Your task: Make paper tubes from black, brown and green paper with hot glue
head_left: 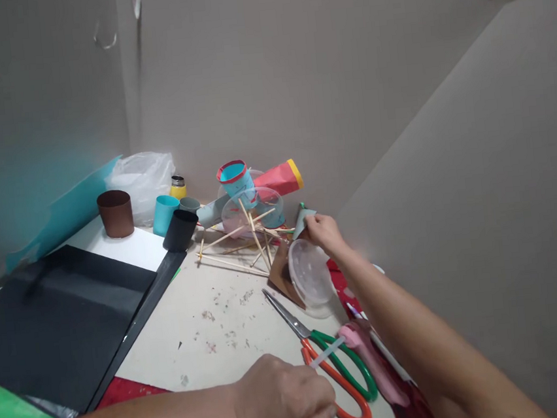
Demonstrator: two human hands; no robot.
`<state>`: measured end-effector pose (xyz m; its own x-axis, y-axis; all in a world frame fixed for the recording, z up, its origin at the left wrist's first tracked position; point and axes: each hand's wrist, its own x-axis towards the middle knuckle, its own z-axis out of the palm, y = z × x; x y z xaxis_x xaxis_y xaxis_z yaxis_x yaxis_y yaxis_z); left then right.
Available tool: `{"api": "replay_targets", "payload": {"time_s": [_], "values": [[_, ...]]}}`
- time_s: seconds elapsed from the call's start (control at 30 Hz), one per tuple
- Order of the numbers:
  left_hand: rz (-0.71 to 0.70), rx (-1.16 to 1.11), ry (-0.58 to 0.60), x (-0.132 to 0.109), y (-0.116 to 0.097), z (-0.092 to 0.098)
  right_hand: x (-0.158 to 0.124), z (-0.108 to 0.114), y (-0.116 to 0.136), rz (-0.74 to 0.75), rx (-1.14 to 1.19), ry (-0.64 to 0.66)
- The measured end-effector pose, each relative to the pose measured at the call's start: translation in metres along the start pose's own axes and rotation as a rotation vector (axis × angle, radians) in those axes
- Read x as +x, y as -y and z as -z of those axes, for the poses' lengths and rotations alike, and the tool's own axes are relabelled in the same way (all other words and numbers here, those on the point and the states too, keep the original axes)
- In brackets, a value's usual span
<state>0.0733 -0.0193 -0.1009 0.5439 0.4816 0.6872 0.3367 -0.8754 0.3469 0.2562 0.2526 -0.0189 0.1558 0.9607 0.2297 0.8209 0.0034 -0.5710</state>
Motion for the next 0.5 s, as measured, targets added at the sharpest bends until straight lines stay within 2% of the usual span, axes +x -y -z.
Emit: {"api": "replay_targets", "payload": {"time_s": [0.27,0.5], "values": [[-0.035,0.007,0.003,-0.004,0.005,-0.009,0.0,0.04,-0.023,-0.117,0.489,-0.225],[-0.019,0.007,0.065,-0.004,0.004,-0.007,-0.001,0.071,-0.031,-0.13,0.679,-0.428]]}}
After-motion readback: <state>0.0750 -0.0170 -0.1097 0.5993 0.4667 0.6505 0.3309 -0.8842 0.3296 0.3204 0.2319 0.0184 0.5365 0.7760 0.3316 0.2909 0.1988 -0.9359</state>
